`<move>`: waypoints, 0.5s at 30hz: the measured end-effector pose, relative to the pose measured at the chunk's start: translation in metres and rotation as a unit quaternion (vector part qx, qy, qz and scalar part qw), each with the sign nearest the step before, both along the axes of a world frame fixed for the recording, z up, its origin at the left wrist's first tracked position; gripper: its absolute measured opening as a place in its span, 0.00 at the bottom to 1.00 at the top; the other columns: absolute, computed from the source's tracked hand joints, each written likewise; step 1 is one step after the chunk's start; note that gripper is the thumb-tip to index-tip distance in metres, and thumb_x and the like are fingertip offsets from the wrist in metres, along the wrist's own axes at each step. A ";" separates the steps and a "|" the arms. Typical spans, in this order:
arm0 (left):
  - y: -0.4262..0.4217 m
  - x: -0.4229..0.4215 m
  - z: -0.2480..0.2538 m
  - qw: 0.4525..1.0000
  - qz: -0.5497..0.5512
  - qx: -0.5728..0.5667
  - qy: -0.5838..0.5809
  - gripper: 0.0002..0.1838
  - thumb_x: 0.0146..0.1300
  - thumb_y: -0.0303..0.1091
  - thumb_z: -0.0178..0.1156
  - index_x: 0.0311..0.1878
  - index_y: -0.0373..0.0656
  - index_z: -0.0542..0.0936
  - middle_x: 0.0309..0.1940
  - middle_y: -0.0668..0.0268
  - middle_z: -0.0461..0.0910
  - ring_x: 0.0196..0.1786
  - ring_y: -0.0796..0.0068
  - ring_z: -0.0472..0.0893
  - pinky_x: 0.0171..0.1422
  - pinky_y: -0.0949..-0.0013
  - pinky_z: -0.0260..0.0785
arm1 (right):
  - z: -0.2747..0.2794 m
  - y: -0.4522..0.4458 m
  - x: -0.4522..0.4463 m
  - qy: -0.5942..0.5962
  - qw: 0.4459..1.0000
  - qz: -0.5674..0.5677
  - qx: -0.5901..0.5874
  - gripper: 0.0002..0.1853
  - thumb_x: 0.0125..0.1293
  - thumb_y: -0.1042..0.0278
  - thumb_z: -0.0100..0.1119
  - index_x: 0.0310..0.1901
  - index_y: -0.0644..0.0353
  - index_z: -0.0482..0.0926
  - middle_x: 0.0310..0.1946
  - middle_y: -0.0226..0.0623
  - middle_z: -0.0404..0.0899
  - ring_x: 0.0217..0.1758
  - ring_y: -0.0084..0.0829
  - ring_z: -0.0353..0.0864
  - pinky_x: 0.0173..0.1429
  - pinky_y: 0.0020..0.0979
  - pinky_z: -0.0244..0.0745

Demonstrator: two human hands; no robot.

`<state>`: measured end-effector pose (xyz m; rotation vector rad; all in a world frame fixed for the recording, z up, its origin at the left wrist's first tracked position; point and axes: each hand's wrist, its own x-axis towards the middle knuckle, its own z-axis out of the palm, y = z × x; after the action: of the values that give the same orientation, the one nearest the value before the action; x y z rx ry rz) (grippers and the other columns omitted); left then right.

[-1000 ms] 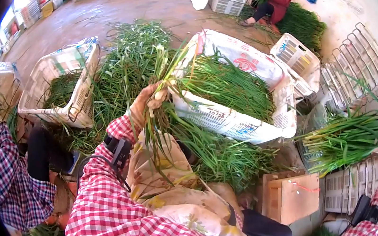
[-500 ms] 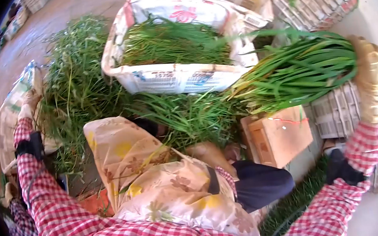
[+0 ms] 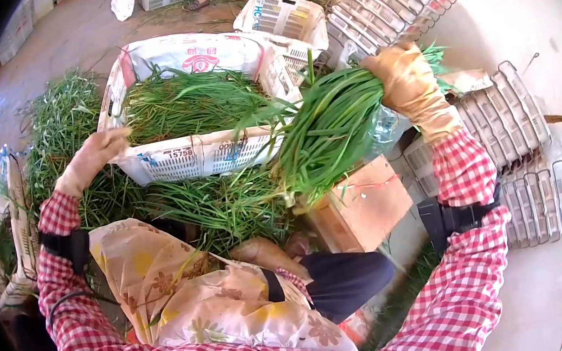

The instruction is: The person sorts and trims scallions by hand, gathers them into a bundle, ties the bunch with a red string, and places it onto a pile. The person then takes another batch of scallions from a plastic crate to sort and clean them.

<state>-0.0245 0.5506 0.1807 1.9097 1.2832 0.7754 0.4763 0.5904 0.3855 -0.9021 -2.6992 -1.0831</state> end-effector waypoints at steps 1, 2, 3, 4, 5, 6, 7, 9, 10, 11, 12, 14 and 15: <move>0.002 0.018 0.007 0.994 0.016 -0.056 -0.091 0.25 0.68 0.46 0.51 0.61 0.38 0.70 0.47 0.58 0.79 0.50 0.75 0.77 0.57 0.72 0.68 | 0.010 -0.006 -0.005 -0.033 0.999 -0.024 0.001 0.12 0.50 0.62 0.63 0.37 0.52 0.80 0.25 0.36 0.74 0.35 0.38 0.77 0.50 0.40 0.66; 0.005 0.035 0.013 0.977 0.030 -0.109 -0.182 0.28 0.68 0.51 0.49 0.62 0.39 0.69 0.48 0.58 0.79 0.52 0.73 0.77 0.59 0.72 0.67 | 0.019 -0.014 -0.009 -0.034 0.999 -0.017 0.007 0.12 0.50 0.61 0.63 0.37 0.52 0.79 0.25 0.36 0.74 0.35 0.38 0.77 0.50 0.40 0.66; 0.013 0.049 0.013 0.969 0.006 -0.099 -0.227 0.29 0.68 0.54 0.48 0.63 0.42 0.69 0.53 0.55 0.76 0.55 0.69 0.76 0.62 0.68 0.66 | 0.028 -0.022 -0.014 -0.037 0.999 -0.007 0.015 0.12 0.49 0.61 0.63 0.36 0.52 0.79 0.25 0.35 0.74 0.35 0.38 0.76 0.51 0.41 0.66; 0.025 0.060 0.006 0.958 -0.015 -0.089 -0.272 0.30 0.67 0.57 0.46 0.63 0.45 0.68 0.57 0.53 0.73 0.58 0.65 0.75 0.65 0.64 0.65 | 0.035 -0.028 -0.022 -0.040 0.999 0.006 0.021 0.12 0.49 0.61 0.64 0.36 0.52 0.79 0.25 0.35 0.74 0.35 0.38 0.76 0.51 0.41 0.66; 0.052 0.073 -0.020 0.927 -0.096 -0.019 -0.362 0.31 0.66 0.59 0.45 0.65 0.48 0.67 0.61 0.51 0.68 0.60 0.61 0.73 0.66 0.60 0.64 | 0.042 -0.035 -0.026 -0.009 0.998 0.039 0.049 0.12 0.48 0.61 0.63 0.36 0.53 0.79 0.28 0.33 0.75 0.37 0.38 0.76 0.53 0.41 0.66; 0.080 0.088 -0.049 0.878 -0.174 0.053 -0.442 0.32 0.66 0.61 0.44 0.66 0.50 0.65 0.65 0.50 0.63 0.63 0.56 0.70 0.68 0.55 0.62 | 0.047 -0.037 -0.020 0.005 0.997 0.042 0.060 0.14 0.48 0.62 0.62 0.39 0.53 0.79 0.33 0.33 0.77 0.41 0.37 0.76 0.55 0.41 0.66; 0.093 0.110 -0.057 0.844 -0.187 0.031 -0.502 0.35 0.64 0.64 0.44 0.69 0.54 0.61 0.69 0.51 0.55 0.64 0.50 0.68 0.68 0.48 0.59 | 0.055 -0.039 -0.015 0.025 0.996 0.039 0.071 0.15 0.48 0.63 0.62 0.40 0.53 0.79 0.35 0.33 0.78 0.43 0.37 0.76 0.55 0.41 0.66; 0.084 0.149 -0.051 0.838 -0.171 -0.064 -0.514 0.37 0.62 0.65 0.46 0.69 0.52 0.60 0.67 0.50 0.58 0.59 0.53 0.69 0.63 0.52 0.61 | 0.063 -0.047 -0.010 0.088 0.989 0.068 0.093 0.15 0.49 0.65 0.61 0.41 0.54 0.79 0.40 0.34 0.78 0.46 0.38 0.76 0.55 0.39 0.67; 0.080 0.170 -0.050 0.829 -0.180 -0.104 -0.519 0.38 0.61 0.65 0.47 0.68 0.51 0.60 0.66 0.50 0.59 0.57 0.54 0.70 0.60 0.54 0.62 | 0.064 -0.045 -0.007 0.132 0.980 0.104 0.103 0.15 0.49 0.67 0.62 0.41 0.55 0.79 0.42 0.36 0.78 0.47 0.40 0.75 0.54 0.37 0.69; 0.071 0.190 -0.052 0.816 -0.193 -0.148 -0.524 0.39 0.60 0.66 0.48 0.68 0.50 0.60 0.64 0.50 0.60 0.55 0.56 0.71 0.57 0.56 0.62 | 0.062 -0.040 0.002 0.174 0.971 0.128 0.106 0.14 0.51 0.71 0.59 0.42 0.56 0.78 0.42 0.37 0.77 0.47 0.38 0.75 0.55 0.38 0.69; 0.063 0.210 -0.057 0.798 -0.212 -0.197 -0.529 0.41 0.59 0.66 0.48 0.68 0.49 0.60 0.63 0.49 0.61 0.53 0.57 0.71 0.55 0.57 0.63 | 0.062 -0.038 0.003 0.215 0.960 0.157 0.084 0.16 0.49 0.72 0.58 0.44 0.57 0.77 0.39 0.38 0.77 0.45 0.37 0.75 0.52 0.36 0.70; 0.032 0.241 -0.067 0.729 -0.269 -0.293 -0.557 0.43 0.57 0.67 0.50 0.68 0.47 0.59 0.61 0.48 0.64 0.49 0.60 0.73 0.49 0.61 0.65 | 0.057 -0.011 0.045 0.319 0.933 0.158 0.050 0.17 0.50 0.75 0.58 0.45 0.58 0.77 0.40 0.38 0.76 0.45 0.35 0.75 0.50 0.33 0.72; 0.009 0.252 -0.070 0.679 -0.302 -0.335 -0.579 0.44 0.56 0.67 0.51 0.68 0.47 0.59 0.60 0.48 0.65 0.47 0.61 0.74 0.46 0.63 0.66 | 0.053 -0.014 0.037 0.377 0.909 0.180 0.018 0.17 0.51 0.76 0.58 0.46 0.58 0.77 0.40 0.37 0.76 0.45 0.34 0.75 0.50 0.32 0.71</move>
<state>0.2279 0.5594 0.1108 0.7537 0.0249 0.7530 0.5137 0.5763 0.4381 -0.6013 -2.0628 -0.5408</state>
